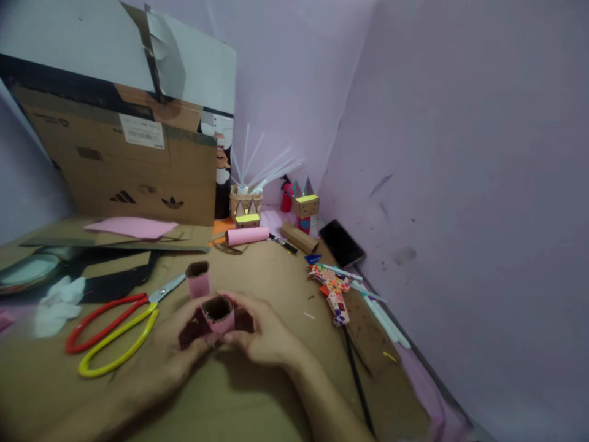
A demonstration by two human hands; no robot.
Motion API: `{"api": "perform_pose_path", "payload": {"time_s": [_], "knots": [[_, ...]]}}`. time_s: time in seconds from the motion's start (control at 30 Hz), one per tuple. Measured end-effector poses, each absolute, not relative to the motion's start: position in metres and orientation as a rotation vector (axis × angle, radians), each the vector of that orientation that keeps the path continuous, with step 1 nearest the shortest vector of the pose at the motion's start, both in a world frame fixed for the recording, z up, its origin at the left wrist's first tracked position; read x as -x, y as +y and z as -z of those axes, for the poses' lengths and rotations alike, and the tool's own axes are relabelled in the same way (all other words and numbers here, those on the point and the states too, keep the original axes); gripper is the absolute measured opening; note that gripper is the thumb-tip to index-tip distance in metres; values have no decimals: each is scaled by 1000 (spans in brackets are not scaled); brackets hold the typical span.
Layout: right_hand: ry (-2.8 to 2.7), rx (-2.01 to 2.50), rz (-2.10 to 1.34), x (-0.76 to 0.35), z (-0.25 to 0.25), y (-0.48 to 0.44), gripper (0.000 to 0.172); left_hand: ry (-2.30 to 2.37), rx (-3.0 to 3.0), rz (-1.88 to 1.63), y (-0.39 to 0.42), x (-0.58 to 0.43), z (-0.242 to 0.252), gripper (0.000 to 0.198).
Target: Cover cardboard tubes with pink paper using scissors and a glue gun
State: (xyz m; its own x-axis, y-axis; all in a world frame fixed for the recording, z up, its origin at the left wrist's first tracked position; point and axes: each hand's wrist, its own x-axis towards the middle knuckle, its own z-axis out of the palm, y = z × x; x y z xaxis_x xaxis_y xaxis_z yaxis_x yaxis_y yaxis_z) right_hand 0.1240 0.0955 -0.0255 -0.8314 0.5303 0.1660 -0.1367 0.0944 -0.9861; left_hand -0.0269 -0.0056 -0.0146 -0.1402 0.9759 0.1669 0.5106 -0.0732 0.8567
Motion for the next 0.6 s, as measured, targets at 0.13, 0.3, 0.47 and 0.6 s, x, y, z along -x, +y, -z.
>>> {"api": "perform_pose_path", "payload": {"time_s": [0.13,0.3,0.47,0.6], "knots": [[-1981,470,-1688,-126,25,98,53,1560,-1412,-1238,-8,25,24,35],[-1921,666,-1510,-123,26,101,44,1589,-1309,-1305,-10,25,33,32],[-1779,881,-1307,-121,30,119,35,1853,-1293,-1614,-3,34,32,28],[-1840,918,-1361,-123,40,134,19,1969,-1134,-1711,5,42,26,42]]}}
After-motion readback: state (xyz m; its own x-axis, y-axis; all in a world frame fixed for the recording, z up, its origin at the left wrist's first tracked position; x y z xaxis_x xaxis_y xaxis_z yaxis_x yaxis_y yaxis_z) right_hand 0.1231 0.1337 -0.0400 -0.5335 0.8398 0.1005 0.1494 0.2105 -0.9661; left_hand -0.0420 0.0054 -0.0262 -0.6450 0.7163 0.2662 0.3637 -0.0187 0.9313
